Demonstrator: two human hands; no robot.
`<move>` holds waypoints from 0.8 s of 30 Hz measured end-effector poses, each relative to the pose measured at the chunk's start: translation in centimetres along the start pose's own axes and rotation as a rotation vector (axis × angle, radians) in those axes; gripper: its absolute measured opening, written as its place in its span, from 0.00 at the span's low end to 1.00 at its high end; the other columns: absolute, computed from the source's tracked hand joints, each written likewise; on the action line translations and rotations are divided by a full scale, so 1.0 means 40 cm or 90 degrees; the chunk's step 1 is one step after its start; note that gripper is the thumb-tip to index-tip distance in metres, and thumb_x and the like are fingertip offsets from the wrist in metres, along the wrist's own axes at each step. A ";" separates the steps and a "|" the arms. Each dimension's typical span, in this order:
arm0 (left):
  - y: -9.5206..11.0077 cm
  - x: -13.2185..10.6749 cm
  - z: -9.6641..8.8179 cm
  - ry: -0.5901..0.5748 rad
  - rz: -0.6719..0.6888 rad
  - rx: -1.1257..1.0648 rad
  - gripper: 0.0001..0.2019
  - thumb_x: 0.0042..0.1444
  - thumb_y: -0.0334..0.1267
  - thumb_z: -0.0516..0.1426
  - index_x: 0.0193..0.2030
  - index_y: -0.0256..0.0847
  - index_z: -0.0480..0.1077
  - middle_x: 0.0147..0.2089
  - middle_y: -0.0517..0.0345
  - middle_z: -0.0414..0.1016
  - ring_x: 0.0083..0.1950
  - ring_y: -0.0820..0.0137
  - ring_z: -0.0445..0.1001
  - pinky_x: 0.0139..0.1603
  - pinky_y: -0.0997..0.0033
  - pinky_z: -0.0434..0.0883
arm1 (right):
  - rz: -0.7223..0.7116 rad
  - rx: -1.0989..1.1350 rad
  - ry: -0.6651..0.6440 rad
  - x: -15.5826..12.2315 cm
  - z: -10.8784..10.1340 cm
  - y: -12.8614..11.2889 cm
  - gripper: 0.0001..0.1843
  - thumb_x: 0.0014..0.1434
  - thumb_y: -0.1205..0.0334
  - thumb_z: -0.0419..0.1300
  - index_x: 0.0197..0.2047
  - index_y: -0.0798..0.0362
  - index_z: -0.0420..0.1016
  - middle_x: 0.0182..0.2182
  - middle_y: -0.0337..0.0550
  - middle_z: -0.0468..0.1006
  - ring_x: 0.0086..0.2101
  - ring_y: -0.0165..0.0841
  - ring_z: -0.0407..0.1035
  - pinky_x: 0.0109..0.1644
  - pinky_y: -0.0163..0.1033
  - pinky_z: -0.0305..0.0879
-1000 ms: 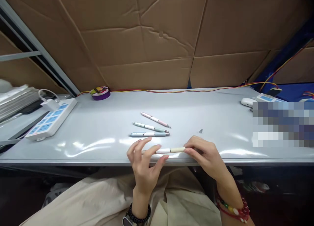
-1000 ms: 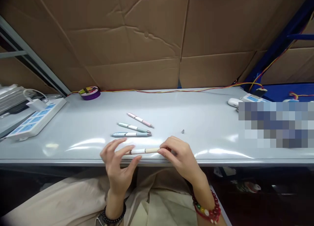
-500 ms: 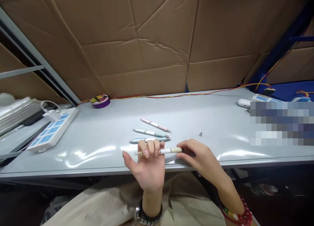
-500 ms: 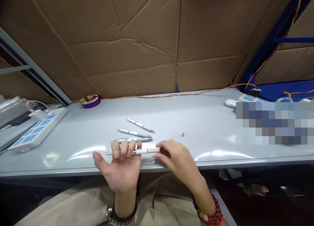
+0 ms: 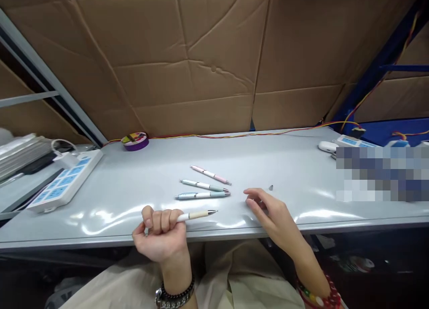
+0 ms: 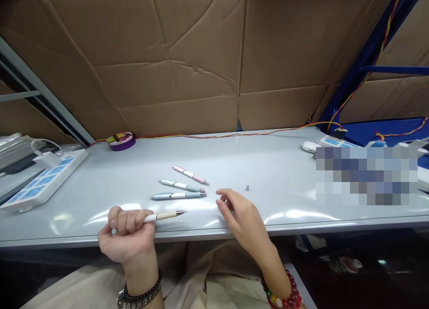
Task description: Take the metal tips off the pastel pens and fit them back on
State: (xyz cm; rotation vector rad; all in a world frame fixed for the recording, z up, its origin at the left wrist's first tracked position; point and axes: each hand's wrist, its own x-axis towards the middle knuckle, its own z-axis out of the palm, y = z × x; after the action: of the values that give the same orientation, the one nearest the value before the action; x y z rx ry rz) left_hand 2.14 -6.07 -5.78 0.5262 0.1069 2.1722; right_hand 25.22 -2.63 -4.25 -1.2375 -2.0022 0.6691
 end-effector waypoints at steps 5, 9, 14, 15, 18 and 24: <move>-0.010 0.000 0.031 0.096 -0.001 0.057 0.06 0.47 0.39 0.52 0.25 0.40 0.60 0.14 0.70 0.39 0.15 0.79 0.42 0.17 0.80 0.54 | 0.000 -0.020 -0.006 0.002 0.002 0.001 0.12 0.65 0.56 0.47 0.46 0.49 0.68 0.38 0.43 0.75 0.35 0.34 0.70 0.38 0.38 0.67; -0.025 0.010 0.054 0.131 -0.034 0.134 0.10 0.51 0.46 0.54 0.31 0.42 0.67 0.16 0.68 0.51 0.20 0.77 0.55 0.24 0.78 0.63 | -0.005 -0.030 -0.008 0.004 0.003 0.001 0.12 0.64 0.56 0.48 0.45 0.49 0.69 0.37 0.43 0.75 0.35 0.34 0.70 0.39 0.39 0.67; -0.047 0.017 0.043 0.111 -0.031 0.253 0.10 0.56 0.49 0.56 0.34 0.45 0.71 0.28 0.64 0.67 0.35 0.74 0.67 0.38 0.75 0.69 | -0.007 -0.029 -0.021 0.005 0.002 -0.003 0.11 0.65 0.58 0.48 0.43 0.50 0.69 0.37 0.42 0.75 0.36 0.34 0.69 0.40 0.40 0.66; -0.051 0.017 0.039 0.111 -0.024 0.293 0.11 0.56 0.50 0.55 0.35 0.46 0.72 0.32 0.63 0.69 0.38 0.74 0.68 0.39 0.76 0.68 | -0.010 -0.027 -0.023 0.005 0.002 -0.003 0.10 0.65 0.58 0.48 0.42 0.50 0.69 0.37 0.42 0.75 0.37 0.34 0.69 0.40 0.40 0.65; -0.063 0.010 0.033 0.117 0.034 0.427 0.14 0.55 0.53 0.56 0.37 0.46 0.74 0.42 0.60 0.70 0.43 0.74 0.66 0.41 0.80 0.66 | -0.019 -0.022 -0.025 0.006 0.002 -0.002 0.10 0.65 0.59 0.48 0.41 0.50 0.69 0.37 0.42 0.74 0.37 0.35 0.68 0.40 0.40 0.65; -0.070 -0.009 0.053 0.110 0.065 0.578 0.14 0.53 0.46 0.60 0.45 0.45 0.74 0.37 0.60 0.64 0.29 0.79 0.58 0.31 0.79 0.62 | -0.023 -0.012 -0.026 0.008 0.003 -0.002 0.09 0.65 0.61 0.48 0.40 0.49 0.69 0.37 0.41 0.74 0.38 0.34 0.68 0.41 0.39 0.64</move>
State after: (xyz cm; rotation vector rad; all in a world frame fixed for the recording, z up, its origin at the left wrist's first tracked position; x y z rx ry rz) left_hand 5.27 -4.86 -4.71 0.8418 1.2159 2.1790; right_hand 24.97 -2.37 -4.17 -1.2057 -2.0633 0.6635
